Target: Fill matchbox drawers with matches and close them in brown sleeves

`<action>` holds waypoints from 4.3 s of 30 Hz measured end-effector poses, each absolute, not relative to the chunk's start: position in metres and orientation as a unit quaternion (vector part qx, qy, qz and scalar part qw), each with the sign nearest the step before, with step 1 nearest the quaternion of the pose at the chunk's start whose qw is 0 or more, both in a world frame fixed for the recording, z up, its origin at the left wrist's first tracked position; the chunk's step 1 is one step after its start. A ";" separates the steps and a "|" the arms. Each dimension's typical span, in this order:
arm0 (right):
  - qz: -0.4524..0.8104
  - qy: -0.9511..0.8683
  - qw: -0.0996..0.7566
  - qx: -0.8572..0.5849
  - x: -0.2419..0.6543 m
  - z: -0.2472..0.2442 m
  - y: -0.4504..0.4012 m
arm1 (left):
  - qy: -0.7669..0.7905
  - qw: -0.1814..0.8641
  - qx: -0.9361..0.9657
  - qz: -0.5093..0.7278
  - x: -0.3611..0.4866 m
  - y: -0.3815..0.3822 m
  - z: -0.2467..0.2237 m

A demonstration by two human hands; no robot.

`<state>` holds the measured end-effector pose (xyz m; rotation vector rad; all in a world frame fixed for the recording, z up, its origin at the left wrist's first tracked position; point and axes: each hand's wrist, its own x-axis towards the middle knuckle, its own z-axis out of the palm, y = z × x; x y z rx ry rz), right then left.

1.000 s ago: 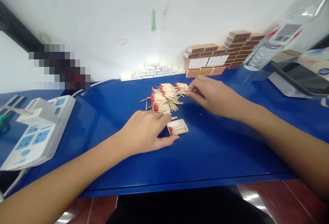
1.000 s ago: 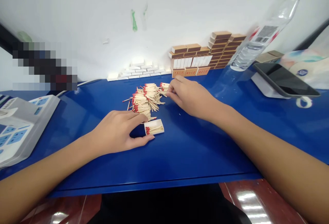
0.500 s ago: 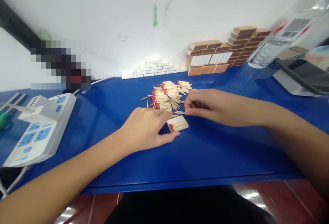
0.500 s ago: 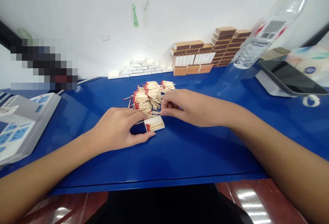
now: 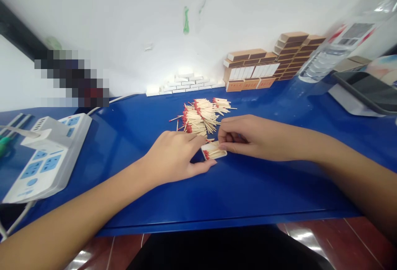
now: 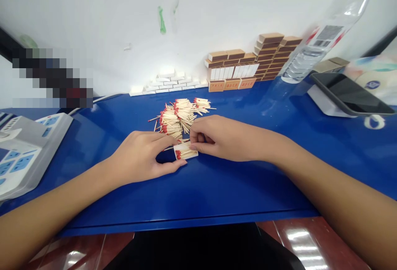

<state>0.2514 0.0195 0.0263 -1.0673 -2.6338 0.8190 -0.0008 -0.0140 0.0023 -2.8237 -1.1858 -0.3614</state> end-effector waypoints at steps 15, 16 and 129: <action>0.303 -0.894 0.104 -0.314 0.248 0.027 0.017 | -0.383 0.025 -0.917 -0.113 -0.001 -0.014 0.003; 0.299 -0.893 0.112 -0.316 0.247 0.026 0.017 | -0.382 0.026 -0.917 -0.111 -0.001 -0.014 0.003; 0.188 -0.900 0.176 -0.351 0.237 0.005 0.018 | -0.387 0.017 -0.916 -0.103 0.000 -0.014 0.002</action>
